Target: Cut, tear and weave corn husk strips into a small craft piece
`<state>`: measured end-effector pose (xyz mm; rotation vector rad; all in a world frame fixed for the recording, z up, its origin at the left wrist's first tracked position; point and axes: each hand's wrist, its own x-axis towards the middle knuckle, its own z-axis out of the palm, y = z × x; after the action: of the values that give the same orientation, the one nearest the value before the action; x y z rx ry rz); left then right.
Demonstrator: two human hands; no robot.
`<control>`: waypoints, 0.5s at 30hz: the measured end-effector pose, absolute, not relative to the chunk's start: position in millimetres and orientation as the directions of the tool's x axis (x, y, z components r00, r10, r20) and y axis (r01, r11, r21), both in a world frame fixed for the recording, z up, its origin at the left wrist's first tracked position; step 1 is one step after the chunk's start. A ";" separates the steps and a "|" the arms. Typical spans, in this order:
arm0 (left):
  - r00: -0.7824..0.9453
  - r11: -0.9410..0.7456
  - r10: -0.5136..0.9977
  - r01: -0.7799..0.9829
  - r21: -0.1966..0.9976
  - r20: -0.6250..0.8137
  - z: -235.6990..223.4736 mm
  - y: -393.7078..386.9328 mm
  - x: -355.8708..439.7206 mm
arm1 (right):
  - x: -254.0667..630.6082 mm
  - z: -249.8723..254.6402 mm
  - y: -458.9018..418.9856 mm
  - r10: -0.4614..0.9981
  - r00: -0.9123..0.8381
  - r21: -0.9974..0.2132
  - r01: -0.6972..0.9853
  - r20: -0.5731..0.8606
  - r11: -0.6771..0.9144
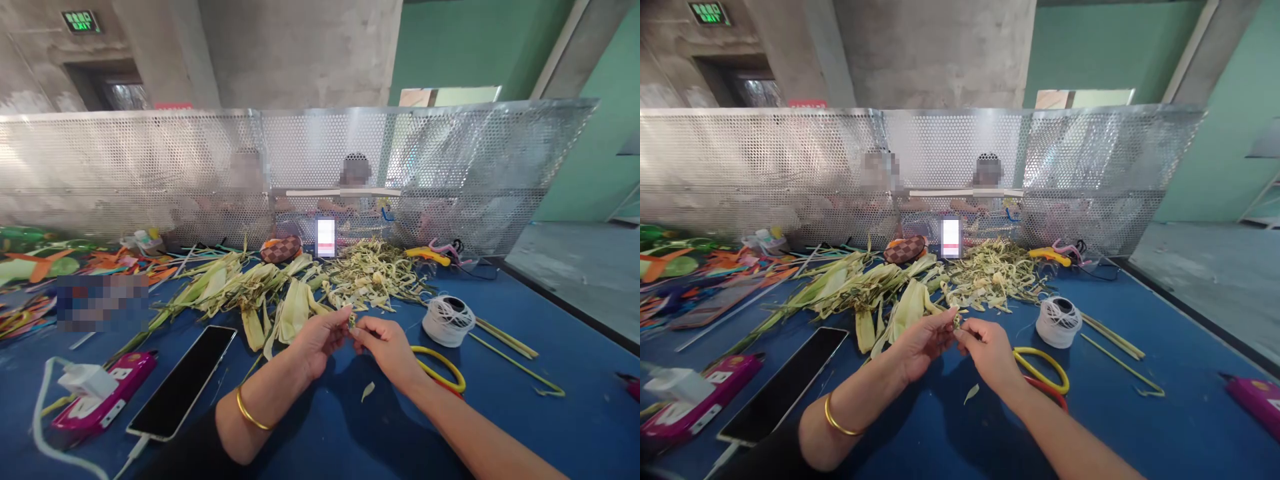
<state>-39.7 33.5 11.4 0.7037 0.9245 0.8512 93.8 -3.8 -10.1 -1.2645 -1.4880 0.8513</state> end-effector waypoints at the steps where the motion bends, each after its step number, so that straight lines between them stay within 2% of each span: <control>1: 0.352 0.457 0.870 -0.308 0.835 -0.346 12.2 32.5 -39.2 | 94.8 -9.2 -4.2 0.975 0.009 -0.938 0.276 0.221 0.210; 4: 0.378 0.365 0.894 -0.309 0.878 -0.239 12.6 29.9 -36.8 | 97.4 -7.6 -4.5 0.979 0.005 -0.952 0.237 0.203 0.196; 6: 0.371 0.331 0.906 -0.316 0.889 -0.205 11.1 29.3 -35.5 | 98.7 -7.1 -3.9 0.976 -0.008 -0.940 0.268 0.218 0.212; 11: 0.408 0.440 0.864 -0.330 0.835 -0.295 7.4 31.8 -36.9 | 99.1 -6.8 -3.1 0.971 -0.072 -0.911 0.335 0.230 0.241; 15: 0.395 0.426 0.871 -0.313 0.849 -0.291 8.5 33.6 -40.3 | 98.1 -7.3 -3.7 0.974 -0.005 -0.924 0.317 0.226 0.215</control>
<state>-40.3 33.6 8.5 0.7937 0.8388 0.8600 98.1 -3.7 -7.3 -1.2766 -1.5126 0.8464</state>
